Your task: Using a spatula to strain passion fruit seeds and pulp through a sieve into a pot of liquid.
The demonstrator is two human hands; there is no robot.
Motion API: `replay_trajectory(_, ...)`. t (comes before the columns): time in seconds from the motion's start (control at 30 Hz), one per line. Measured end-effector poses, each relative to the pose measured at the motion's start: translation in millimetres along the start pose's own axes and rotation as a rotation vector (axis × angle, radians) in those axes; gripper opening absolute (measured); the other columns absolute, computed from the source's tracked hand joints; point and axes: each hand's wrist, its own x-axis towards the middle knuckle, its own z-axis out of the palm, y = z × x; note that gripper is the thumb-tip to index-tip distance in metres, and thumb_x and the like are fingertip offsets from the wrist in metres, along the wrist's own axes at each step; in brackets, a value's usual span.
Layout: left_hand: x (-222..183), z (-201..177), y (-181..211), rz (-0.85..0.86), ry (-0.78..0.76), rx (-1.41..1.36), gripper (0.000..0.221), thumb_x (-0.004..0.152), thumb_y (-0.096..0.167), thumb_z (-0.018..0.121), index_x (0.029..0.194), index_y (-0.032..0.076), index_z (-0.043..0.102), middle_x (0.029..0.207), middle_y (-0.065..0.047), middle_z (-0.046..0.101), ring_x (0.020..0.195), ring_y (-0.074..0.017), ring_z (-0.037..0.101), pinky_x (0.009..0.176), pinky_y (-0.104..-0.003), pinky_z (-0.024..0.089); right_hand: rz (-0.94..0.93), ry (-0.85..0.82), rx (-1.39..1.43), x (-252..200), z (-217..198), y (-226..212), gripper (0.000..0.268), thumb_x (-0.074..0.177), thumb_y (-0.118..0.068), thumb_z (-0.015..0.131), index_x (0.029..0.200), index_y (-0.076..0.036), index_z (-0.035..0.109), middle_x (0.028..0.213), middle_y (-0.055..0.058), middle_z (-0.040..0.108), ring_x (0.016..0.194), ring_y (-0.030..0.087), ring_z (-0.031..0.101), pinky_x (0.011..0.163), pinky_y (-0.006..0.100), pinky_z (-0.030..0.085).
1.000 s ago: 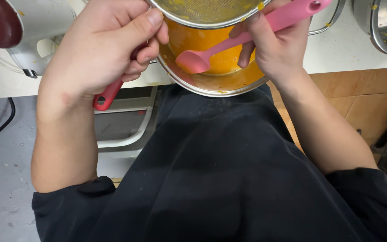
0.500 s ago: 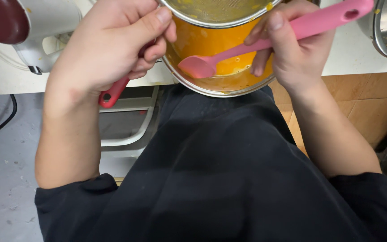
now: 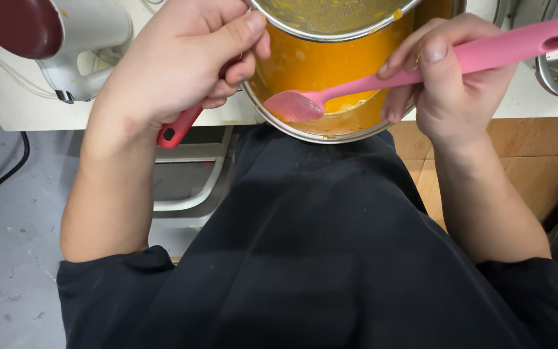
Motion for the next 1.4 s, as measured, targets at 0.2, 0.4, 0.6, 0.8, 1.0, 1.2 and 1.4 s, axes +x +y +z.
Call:
replay_trajectory(0.2, -2.6, 0.7, -0.9, 0.008, 0.024, 0.025, 0.028, 0.112, 0.024, 0.048, 0.093, 0.007, 0.060, 0.064, 0.004, 0.050, 0.045, -0.0030, 0.037, 0.039, -0.020, 0.029, -0.076, -0.085, 0.000, -1.5, -2.2, -5.2, 0.026, 0.116, -0.019, 0.055, 0.103, 0.003, 0.050, 0.089, 0.023, 0.066, 0.049, 0.021, 0.063, 0.041, 0.027, 0.053)
replay_trajectory(0.4, -1.7, -2.1, -4.4, 0.014, -0.012, -0.026, 0.026, 0.111, 0.022, 0.047, 0.093, 0.007, 0.059, 0.064, 0.003, 0.049, 0.043, -0.0034, 0.034, 0.037, -0.021, 0.026, -0.142, -0.171, -0.047, -2.7, -1.9, -11.0, 0.035, 0.117, -0.024, 0.056, 0.098, 0.005, 0.054, 0.090, 0.023, 0.066, 0.054, 0.023, 0.067, 0.047, 0.029, 0.058)
replay_trajectory(0.6, -3.1, -0.9, -2.4, -0.001, 0.012, 0.032, 0.028, 0.112, 0.024, 0.046, 0.092, 0.008, 0.059, 0.064, 0.005, 0.049, 0.045, -0.0022, 0.035, 0.038, -0.020, 0.028, -0.126, -0.127, -0.045, -6.1, -2.1, -12.3, 0.038, 0.113, -0.027, 0.056, 0.093, 0.005, 0.053, 0.086, 0.023, 0.065, 0.050, 0.022, 0.065, 0.043, 0.029, 0.056)
replay_trajectory(0.8, -1.7, -1.0, -1.9, 0.002, 0.023, 0.077, 0.029, 0.111, 0.024, 0.046, 0.091, 0.009, 0.060, 0.063, 0.005, 0.049, 0.045, -0.0021, 0.037, 0.038, -0.020, 0.030, -0.079, -0.099, -0.054, 3.1, -6.0, -3.3, 0.031, 0.115, -0.024, 0.056, 0.101, 0.003, 0.051, 0.086, 0.024, 0.063, 0.048, 0.023, 0.061, 0.039, 0.029, 0.052)
replay_trajectory(1.0, -1.8, -2.6, -2.8, 0.012, 0.006, 0.043, 0.028, 0.111, 0.023, 0.047, 0.092, 0.008, 0.060, 0.064, 0.005, 0.049, 0.045, -0.0024, 0.037, 0.039, -0.020, 0.029, 0.152, 0.140, -0.020, 15.2, -23.9, 27.9, 0.031, 0.126, -0.021, 0.054, 0.111, 0.006, 0.055, 0.086, 0.025, 0.066, 0.046, 0.024, 0.053, 0.040, 0.032, 0.042)
replay_trajectory(1.2, -1.7, -2.2, -3.2, 0.008, 0.009, 0.031, 0.028, 0.111, 0.024, 0.048, 0.091, 0.008, 0.060, 0.063, 0.005, 0.048, 0.045, -0.0030, 0.036, 0.039, -0.021, 0.029, 0.242, 0.182, 0.191, 13.3, -51.3, 70.6, 0.039, 0.126, -0.022, 0.049, 0.096, 0.004, 0.049, 0.092, 0.025, 0.069, 0.049, 0.024, 0.054, 0.046, 0.036, 0.048)
replay_trajectory(1.4, -0.7, -1.9, -0.6, -0.013, 0.046, 0.091, 0.029, 0.110, 0.026, 0.048, 0.090, 0.009, 0.060, 0.062, 0.005, 0.049, 0.045, -0.0031, 0.038, 0.039, -0.021, 0.031, 0.321, 0.266, 0.274, 14.4, -50.9, 83.7, 0.032, 0.120, -0.026, 0.051, 0.101, 0.000, 0.051, 0.089, 0.022, 0.068, 0.048, 0.022, 0.054, 0.044, 0.034, 0.048)
